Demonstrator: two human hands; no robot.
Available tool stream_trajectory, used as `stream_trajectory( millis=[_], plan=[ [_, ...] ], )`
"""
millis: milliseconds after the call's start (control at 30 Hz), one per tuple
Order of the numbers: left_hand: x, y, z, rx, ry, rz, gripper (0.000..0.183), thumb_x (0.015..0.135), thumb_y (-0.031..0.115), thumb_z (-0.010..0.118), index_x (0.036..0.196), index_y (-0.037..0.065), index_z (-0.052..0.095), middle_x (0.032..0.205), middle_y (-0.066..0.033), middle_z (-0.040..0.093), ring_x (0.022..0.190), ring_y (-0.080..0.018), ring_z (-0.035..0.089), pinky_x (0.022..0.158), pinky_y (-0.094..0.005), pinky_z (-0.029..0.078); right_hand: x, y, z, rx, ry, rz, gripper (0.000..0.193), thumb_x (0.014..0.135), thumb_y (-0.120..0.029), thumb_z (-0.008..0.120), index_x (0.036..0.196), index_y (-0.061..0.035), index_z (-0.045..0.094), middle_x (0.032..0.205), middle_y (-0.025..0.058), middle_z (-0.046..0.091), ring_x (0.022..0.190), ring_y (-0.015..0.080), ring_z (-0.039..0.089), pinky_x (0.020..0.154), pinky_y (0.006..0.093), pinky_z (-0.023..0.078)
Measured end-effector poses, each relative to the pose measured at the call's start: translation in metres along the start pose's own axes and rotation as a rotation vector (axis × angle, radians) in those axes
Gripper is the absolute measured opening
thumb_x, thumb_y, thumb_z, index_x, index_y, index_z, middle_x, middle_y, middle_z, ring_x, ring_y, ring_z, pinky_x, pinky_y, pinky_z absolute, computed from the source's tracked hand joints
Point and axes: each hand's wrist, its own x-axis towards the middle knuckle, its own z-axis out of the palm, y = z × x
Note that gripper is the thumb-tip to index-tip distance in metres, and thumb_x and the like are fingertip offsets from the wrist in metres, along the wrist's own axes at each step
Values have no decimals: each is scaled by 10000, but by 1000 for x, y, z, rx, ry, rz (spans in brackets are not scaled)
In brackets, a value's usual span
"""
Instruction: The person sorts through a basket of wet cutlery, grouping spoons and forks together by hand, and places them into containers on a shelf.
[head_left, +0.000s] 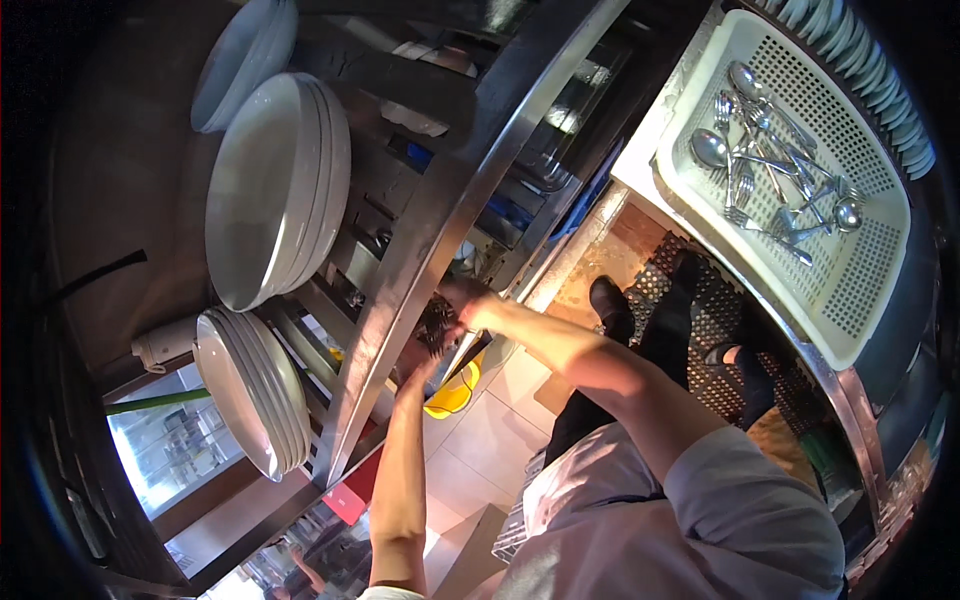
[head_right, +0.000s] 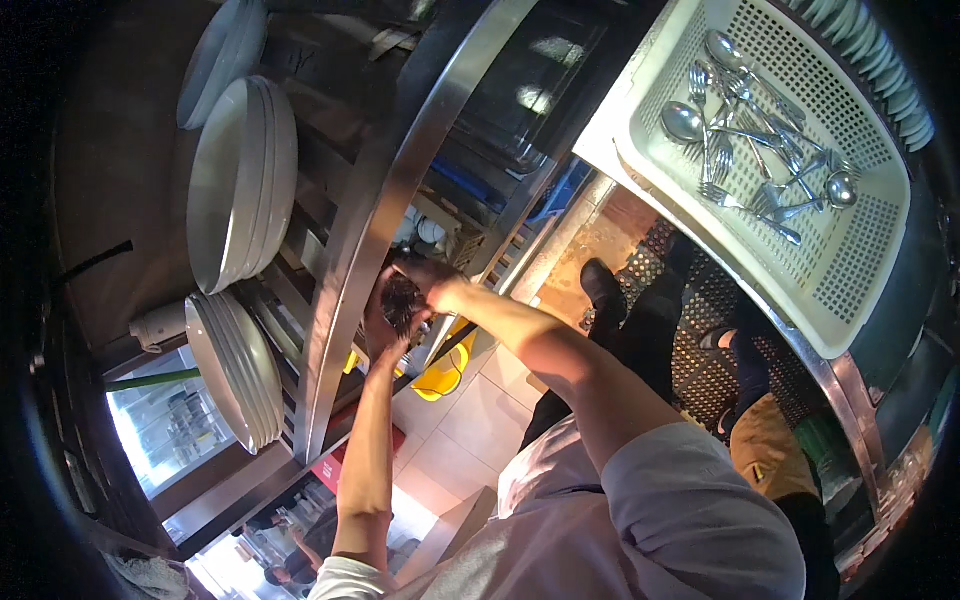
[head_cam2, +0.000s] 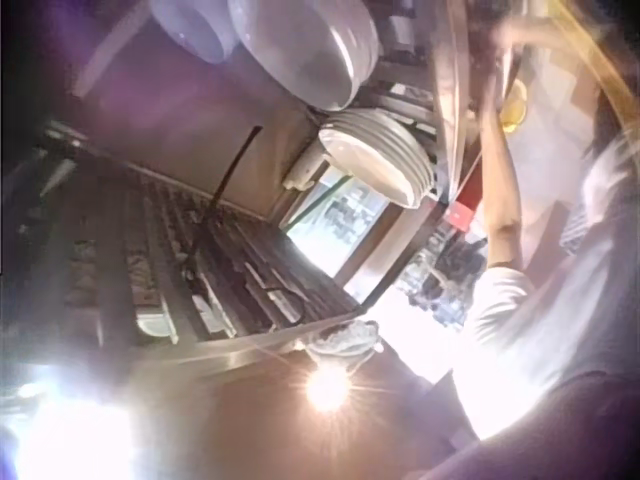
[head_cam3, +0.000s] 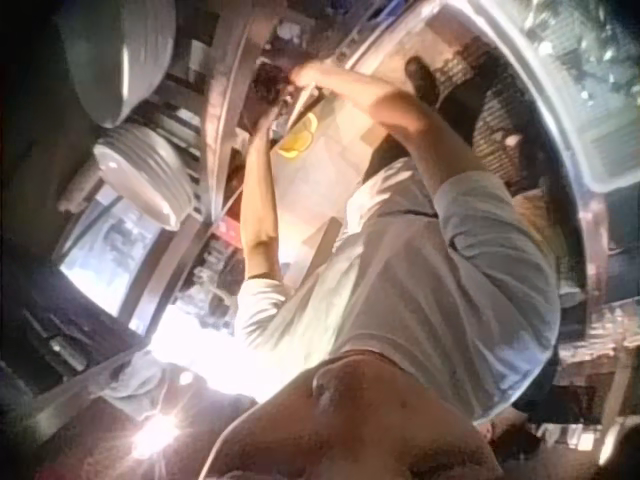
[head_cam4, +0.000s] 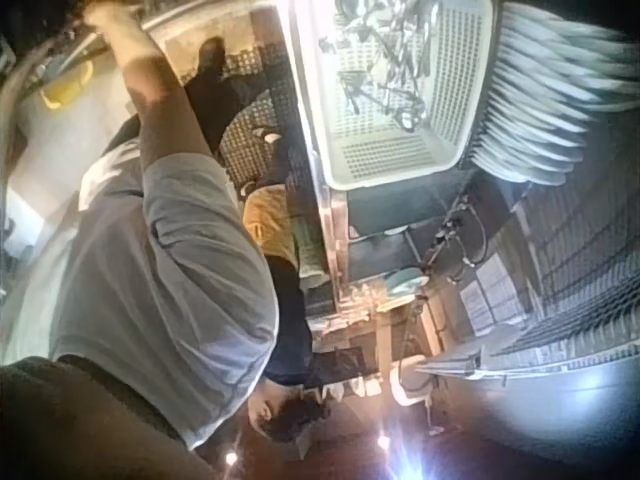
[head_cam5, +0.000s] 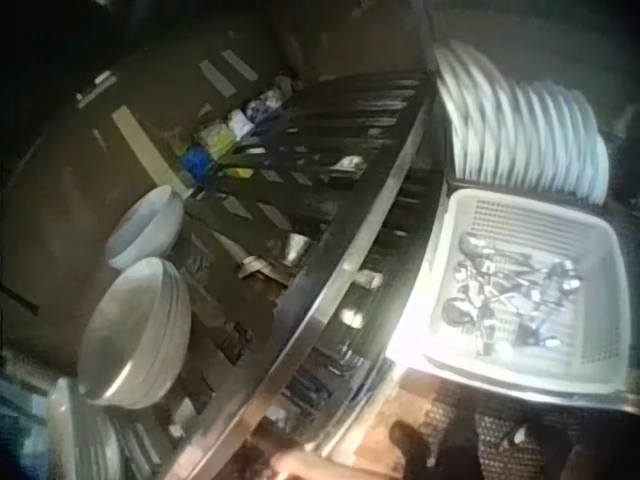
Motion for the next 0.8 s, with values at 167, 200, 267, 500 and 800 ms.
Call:
stream_trajectory(
  millis=[167,200,267,500,800],
  plan=[
    [-6,-1,-9,1081,172,521,874,616,475,879,1314,72,540,1187,-163,628,1093,-308,618,968,-386,481,-10,-5,15,211,176,166,420,993,-453,438,1185,-121,608,1133,192,656,1008,340,632,857,413,488],
    [0,5,-4,1082,168,395,863,613,471,882,1301,69,552,1181,-159,632,1097,-308,616,961,-386,483,-7,-2,9,215,187,160,420,993,-453,438,1185,-121,608,1133,192,656,1008,340,632,857,413,488],
    [7,16,6,986,105,388,825,618,439,888,1278,61,570,1165,-154,641,1071,-312,625,936,-387,492,-2,4,-1,-430,181,-79,316,958,-230,512,1203,-46,592,1069,189,664,1077,347,628,944,401,498],
    [-8,26,-1,984,77,356,811,635,356,898,1293,31,553,1198,-156,616,1118,-283,593,972,-369,471,1,12,12,-566,226,-176,610,701,-112,738,1281,-112,549,1112,181,654,1084,381,606,971,431,476],
    [-8,15,-11,711,30,97,772,753,293,828,1385,47,461,1349,-161,520,1253,-275,487,1067,-408,385,19,20,24,37,376,-370,679,652,-45,693,1312,-82,539,1178,182,657,1113,304,627,933,374,490]
  ],
)
